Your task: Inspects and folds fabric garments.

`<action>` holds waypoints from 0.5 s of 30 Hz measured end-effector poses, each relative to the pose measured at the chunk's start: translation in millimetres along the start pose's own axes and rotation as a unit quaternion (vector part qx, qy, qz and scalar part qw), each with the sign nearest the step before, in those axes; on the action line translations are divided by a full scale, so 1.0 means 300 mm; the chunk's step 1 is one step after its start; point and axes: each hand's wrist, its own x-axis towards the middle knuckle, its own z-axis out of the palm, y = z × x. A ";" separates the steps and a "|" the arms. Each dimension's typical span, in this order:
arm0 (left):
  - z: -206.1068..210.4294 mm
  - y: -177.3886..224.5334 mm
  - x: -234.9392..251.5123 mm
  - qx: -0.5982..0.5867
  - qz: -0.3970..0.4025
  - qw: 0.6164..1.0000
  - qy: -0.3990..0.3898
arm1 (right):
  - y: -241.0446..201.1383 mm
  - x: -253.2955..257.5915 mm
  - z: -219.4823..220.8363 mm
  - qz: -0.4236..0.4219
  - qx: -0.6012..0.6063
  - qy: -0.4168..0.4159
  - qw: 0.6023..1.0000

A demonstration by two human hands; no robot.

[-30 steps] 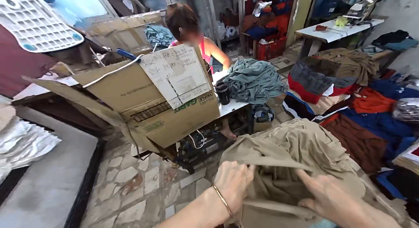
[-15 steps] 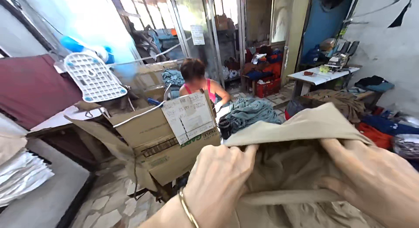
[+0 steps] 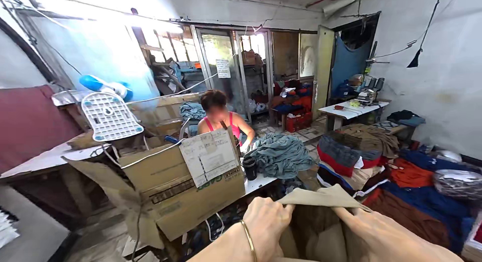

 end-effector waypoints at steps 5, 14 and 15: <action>-0.012 0.027 0.021 0.002 -0.016 1.000 -0.016 | 0.016 0.018 0.003 0.018 -0.006 -0.026 0.999; -0.027 0.050 0.060 0.012 -0.032 0.999 0.004 | 0.033 0.036 -0.010 0.047 -0.024 -0.019 0.998; -0.026 0.052 0.063 0.011 -0.031 0.999 0.006 | 0.034 0.034 -0.011 0.050 -0.026 -0.019 0.998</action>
